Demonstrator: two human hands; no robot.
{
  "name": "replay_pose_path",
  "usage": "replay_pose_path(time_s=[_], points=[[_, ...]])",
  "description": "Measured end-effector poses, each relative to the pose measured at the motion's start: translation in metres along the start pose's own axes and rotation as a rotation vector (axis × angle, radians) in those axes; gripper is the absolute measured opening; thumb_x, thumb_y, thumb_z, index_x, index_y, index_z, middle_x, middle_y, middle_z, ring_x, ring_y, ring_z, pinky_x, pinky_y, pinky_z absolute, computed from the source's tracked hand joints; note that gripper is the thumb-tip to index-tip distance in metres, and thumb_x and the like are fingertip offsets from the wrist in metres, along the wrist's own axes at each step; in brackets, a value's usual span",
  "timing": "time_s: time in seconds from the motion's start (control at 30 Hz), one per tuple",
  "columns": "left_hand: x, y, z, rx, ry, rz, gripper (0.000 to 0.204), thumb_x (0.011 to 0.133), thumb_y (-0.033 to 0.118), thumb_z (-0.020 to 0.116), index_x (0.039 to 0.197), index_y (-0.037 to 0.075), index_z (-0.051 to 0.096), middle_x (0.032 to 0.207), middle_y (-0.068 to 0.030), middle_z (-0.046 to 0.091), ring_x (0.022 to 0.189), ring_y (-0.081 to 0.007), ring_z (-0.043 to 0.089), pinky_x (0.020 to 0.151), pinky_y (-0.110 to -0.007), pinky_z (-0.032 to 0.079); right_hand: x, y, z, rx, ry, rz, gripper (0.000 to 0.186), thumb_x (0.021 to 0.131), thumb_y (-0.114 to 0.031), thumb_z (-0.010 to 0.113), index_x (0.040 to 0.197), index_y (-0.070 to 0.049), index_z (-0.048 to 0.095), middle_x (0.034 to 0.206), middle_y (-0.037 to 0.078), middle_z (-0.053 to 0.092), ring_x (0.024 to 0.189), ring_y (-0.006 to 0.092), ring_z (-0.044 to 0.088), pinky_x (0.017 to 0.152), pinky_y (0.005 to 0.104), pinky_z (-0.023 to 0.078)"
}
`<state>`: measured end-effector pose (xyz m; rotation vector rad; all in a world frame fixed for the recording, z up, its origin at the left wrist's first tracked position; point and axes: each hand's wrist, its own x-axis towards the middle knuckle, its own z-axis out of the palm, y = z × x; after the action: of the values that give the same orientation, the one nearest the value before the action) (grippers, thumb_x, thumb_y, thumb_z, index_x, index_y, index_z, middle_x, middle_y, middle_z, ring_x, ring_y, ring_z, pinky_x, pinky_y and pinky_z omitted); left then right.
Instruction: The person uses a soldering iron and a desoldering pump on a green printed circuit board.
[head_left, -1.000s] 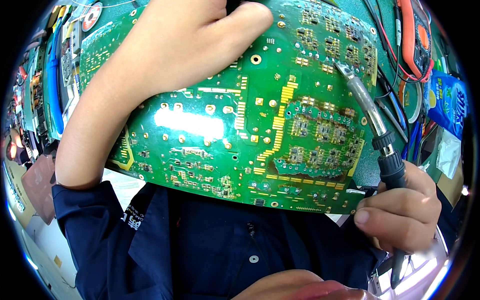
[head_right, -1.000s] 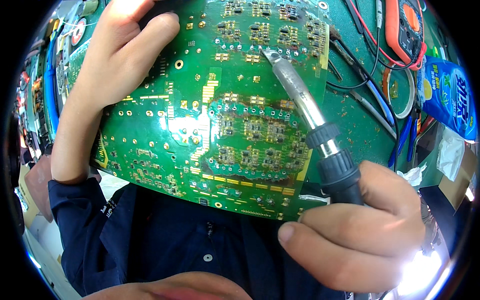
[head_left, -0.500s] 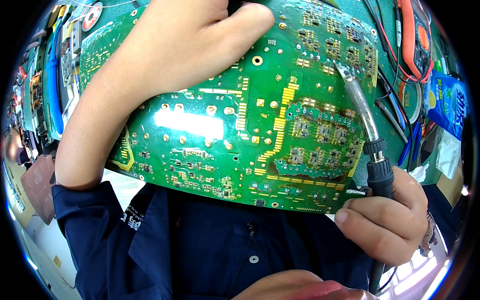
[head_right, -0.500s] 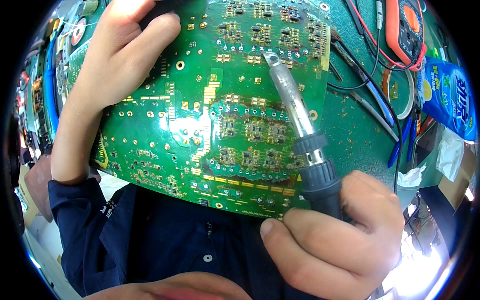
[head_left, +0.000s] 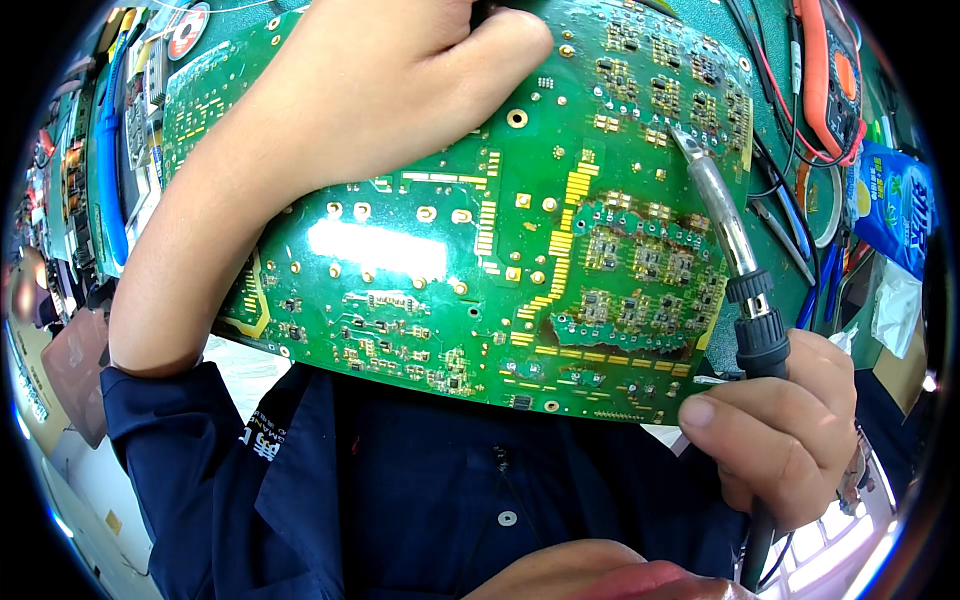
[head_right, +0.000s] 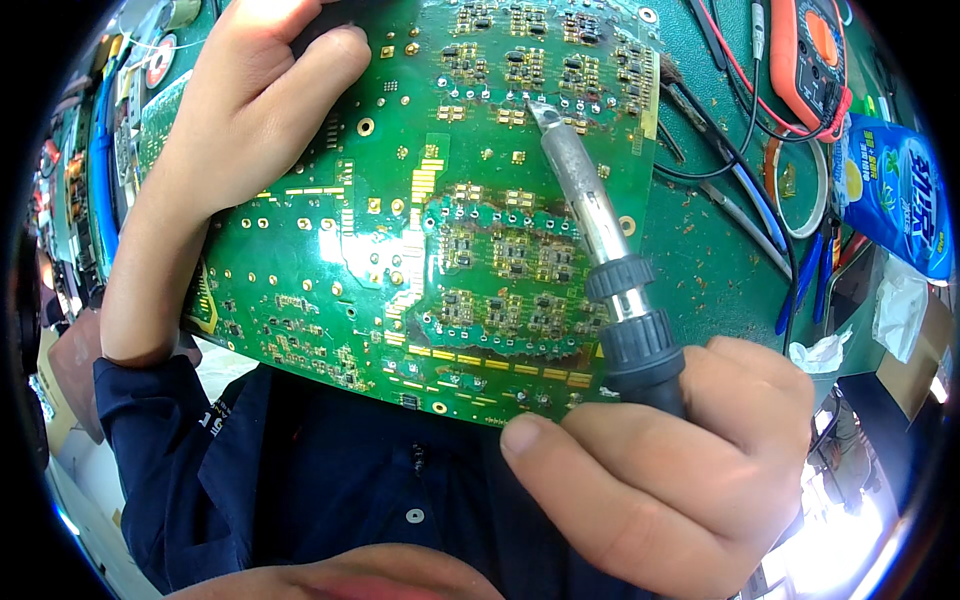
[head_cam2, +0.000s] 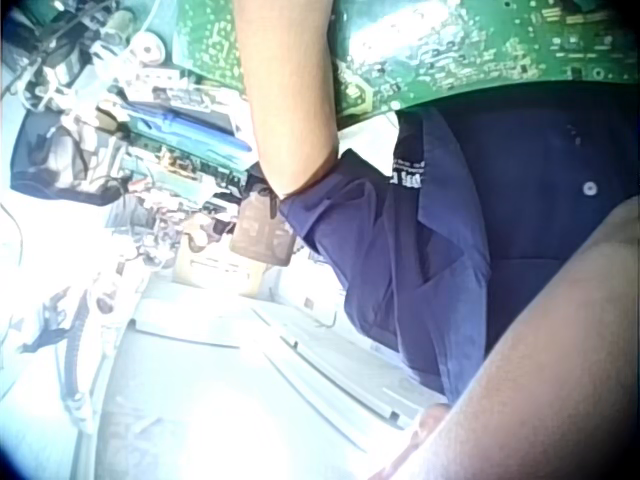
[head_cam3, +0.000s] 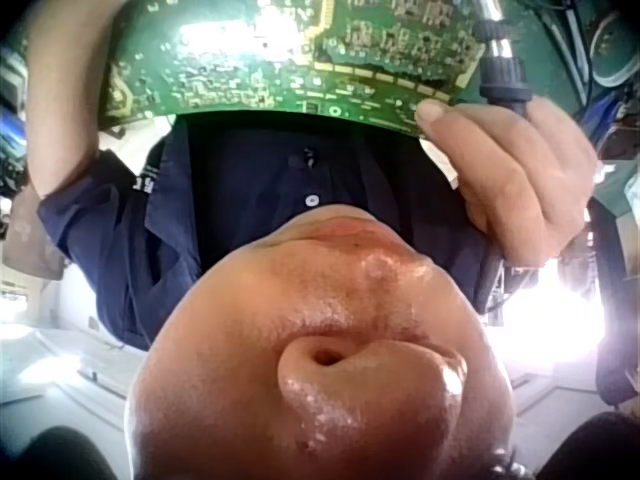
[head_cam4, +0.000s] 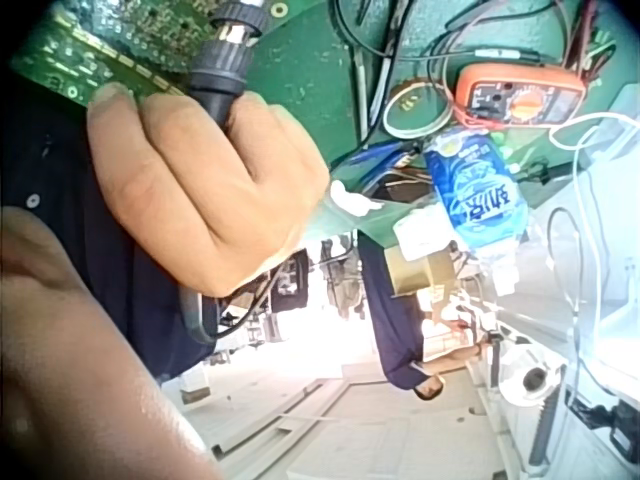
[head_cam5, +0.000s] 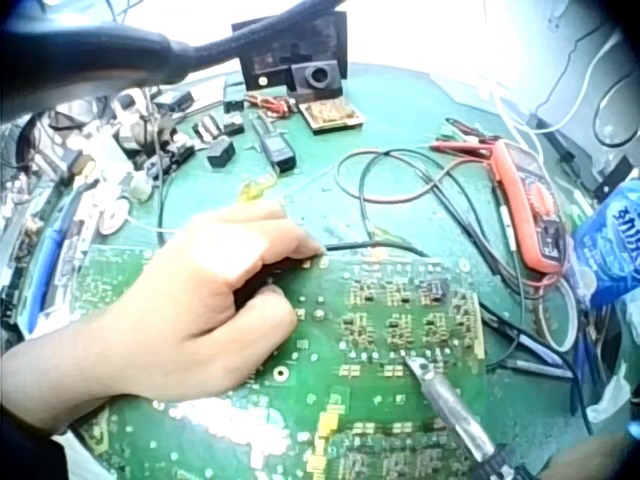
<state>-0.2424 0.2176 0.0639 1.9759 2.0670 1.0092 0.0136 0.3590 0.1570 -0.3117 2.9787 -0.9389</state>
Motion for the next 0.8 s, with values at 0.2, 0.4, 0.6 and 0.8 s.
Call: replay_pose_path(time_s=[0.2, 0.4, 0.6, 0.8], points=[[0.001, 0.003, 0.001, -0.041, 0.011, 0.012, 0.024, 0.078, 0.002, 0.049, 0.093, -0.013, 0.060, 0.070, -0.0172, 0.050, 0.064, -0.0286, 0.050, 0.060, -0.040, 0.041, 0.000, -0.004, 0.007, -0.032, -0.008, 0.008, 0.039, 0.068, -0.007, 0.071, 0.106, -0.005, 0.065, 0.078, 0.006, 0.065, 0.069, 0.0235, 0.062, 0.065, 0.0355, 0.047], [0.005, 0.014, -0.005, 0.003, -0.025, -0.009, 0.024, 0.079, 0.002, 0.048, 0.092, -0.013, 0.060, 0.069, -0.0169, 0.049, 0.067, -0.0289, 0.049, 0.061, -0.041, 0.041, 0.002, -0.008, 0.007, -0.041, -0.055, 0.008, 0.037, 0.071, -0.008, 0.071, 0.107, -0.004, 0.066, 0.078, 0.006, 0.066, 0.066, 0.0221, 0.062, 0.063, 0.0351, 0.046], [0.001, 0.003, 0.001, 0.004, -0.016, -0.010, 0.023, 0.079, 0.001, 0.048, 0.092, -0.013, 0.060, 0.071, -0.0174, 0.049, 0.068, -0.0292, 0.050, 0.062, -0.041, 0.041, 0.001, -0.002, 0.009, -0.017, -0.057, -0.018, 0.033, 0.074, -0.008, 0.070, 0.107, -0.004, 0.067, 0.079, 0.005, 0.066, 0.065, 0.0212, 0.061, 0.061, 0.0346, 0.045], [0.000, 0.016, -0.002, -0.054, 0.014, -0.030, 0.024, 0.079, 0.002, 0.049, 0.093, -0.013, 0.060, 0.072, -0.0174, 0.050, 0.068, -0.0288, 0.050, 0.063, -0.041, 0.041, -0.003, 0.006, 0.008, 0.141, 0.017, -0.042, 0.031, 0.075, -0.013, 0.069, 0.105, -0.005, 0.065, 0.076, 0.005, 0.064, 0.057, 0.0184, 0.057, 0.056, 0.0325, 0.042]])
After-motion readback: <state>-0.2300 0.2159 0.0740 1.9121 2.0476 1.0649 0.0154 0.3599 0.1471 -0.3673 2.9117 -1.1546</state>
